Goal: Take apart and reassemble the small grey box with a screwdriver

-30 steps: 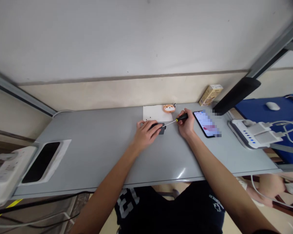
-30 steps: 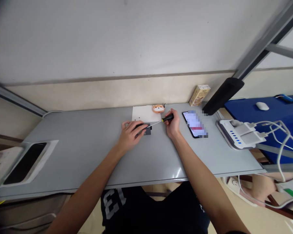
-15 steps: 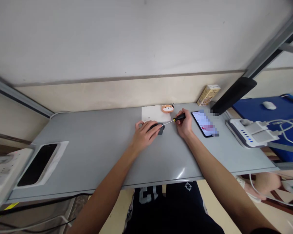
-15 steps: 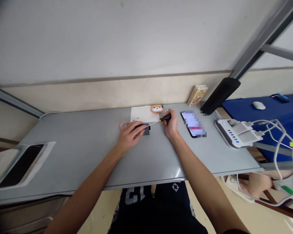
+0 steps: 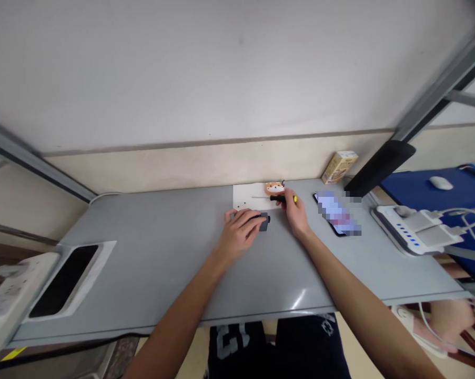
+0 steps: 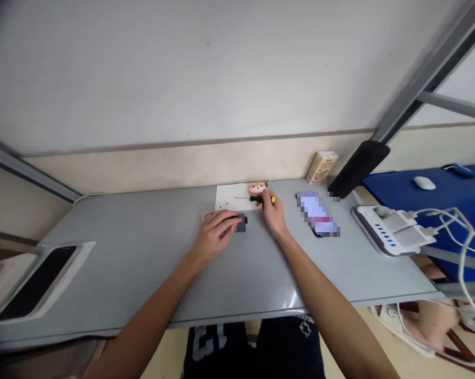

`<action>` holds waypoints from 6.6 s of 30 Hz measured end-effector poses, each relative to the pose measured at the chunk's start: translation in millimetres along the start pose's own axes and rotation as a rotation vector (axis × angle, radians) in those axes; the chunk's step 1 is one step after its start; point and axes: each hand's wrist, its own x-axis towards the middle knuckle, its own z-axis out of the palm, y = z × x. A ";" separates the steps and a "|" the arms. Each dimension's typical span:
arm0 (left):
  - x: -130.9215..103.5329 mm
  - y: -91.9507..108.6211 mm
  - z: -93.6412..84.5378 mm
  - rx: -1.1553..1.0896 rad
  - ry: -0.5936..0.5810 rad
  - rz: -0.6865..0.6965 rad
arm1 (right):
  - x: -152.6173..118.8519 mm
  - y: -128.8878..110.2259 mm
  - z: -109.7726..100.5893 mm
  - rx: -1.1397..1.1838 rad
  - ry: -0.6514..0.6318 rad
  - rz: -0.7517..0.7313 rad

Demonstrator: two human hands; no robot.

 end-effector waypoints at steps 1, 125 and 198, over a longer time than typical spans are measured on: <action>0.1 -0.6 -1.4 -0.020 0.003 -0.006 | -2.4 0.4 1.8 -0.044 -0.043 -0.037; 1.5 -5.2 -11.5 0.011 0.067 -0.017 | 4.2 -4.9 -8.2 0.244 -0.116 0.226; -4.4 -38.1 -3.9 -0.648 0.191 -0.605 | 21.1 -3.3 -30.7 0.516 0.284 0.237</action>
